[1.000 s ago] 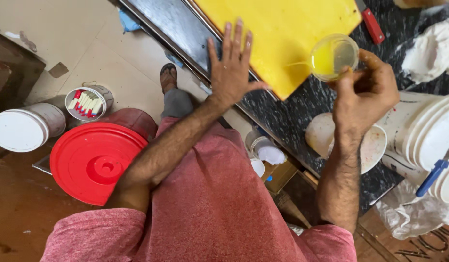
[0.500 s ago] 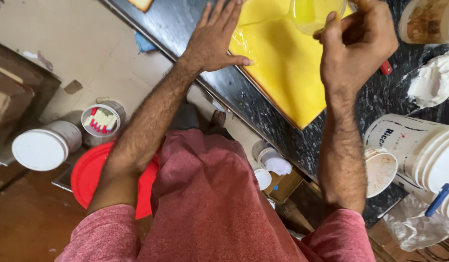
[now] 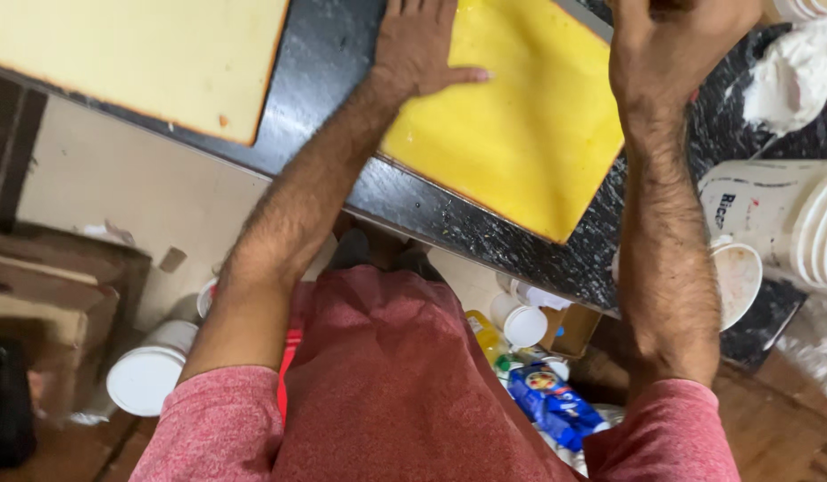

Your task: The person prepares a cake by pouring a yellow liquid over a sponge sheet and spreading white frosting across its surface using a metal spatula.

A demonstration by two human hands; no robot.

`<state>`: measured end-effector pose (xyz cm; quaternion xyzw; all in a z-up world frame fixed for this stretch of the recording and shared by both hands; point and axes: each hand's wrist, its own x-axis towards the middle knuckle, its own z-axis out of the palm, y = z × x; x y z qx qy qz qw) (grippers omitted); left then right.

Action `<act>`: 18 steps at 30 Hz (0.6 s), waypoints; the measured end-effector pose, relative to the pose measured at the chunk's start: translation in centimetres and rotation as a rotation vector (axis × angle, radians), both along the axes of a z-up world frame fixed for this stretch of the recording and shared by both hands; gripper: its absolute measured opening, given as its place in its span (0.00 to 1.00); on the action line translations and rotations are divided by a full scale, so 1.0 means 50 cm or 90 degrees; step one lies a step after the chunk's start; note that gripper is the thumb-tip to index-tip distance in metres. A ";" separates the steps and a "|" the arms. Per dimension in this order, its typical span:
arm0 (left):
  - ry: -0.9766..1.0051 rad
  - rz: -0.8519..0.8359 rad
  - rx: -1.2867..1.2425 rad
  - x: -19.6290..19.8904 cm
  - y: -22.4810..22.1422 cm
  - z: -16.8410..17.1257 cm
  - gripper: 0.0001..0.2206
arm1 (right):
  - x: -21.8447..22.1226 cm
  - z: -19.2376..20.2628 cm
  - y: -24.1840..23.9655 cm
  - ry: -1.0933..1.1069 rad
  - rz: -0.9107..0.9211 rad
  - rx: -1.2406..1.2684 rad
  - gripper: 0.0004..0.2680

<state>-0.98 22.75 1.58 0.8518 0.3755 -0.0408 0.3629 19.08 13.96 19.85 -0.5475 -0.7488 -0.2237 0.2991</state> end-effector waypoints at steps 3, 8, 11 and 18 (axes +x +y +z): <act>-0.051 -0.089 0.221 0.029 -0.040 0.001 0.63 | 0.015 0.010 -0.043 0.093 0.000 -0.086 0.07; -0.070 -0.051 0.261 0.032 -0.032 -0.012 0.67 | 0.035 0.014 -0.079 0.139 0.010 -0.109 0.05; 0.064 -0.059 0.258 0.060 -0.054 0.012 0.67 | 0.053 0.011 -0.069 0.206 0.001 -0.130 0.04; -0.121 -0.181 0.196 0.007 -0.078 -0.007 0.66 | 0.043 -0.049 -0.006 0.080 -0.072 -0.075 0.04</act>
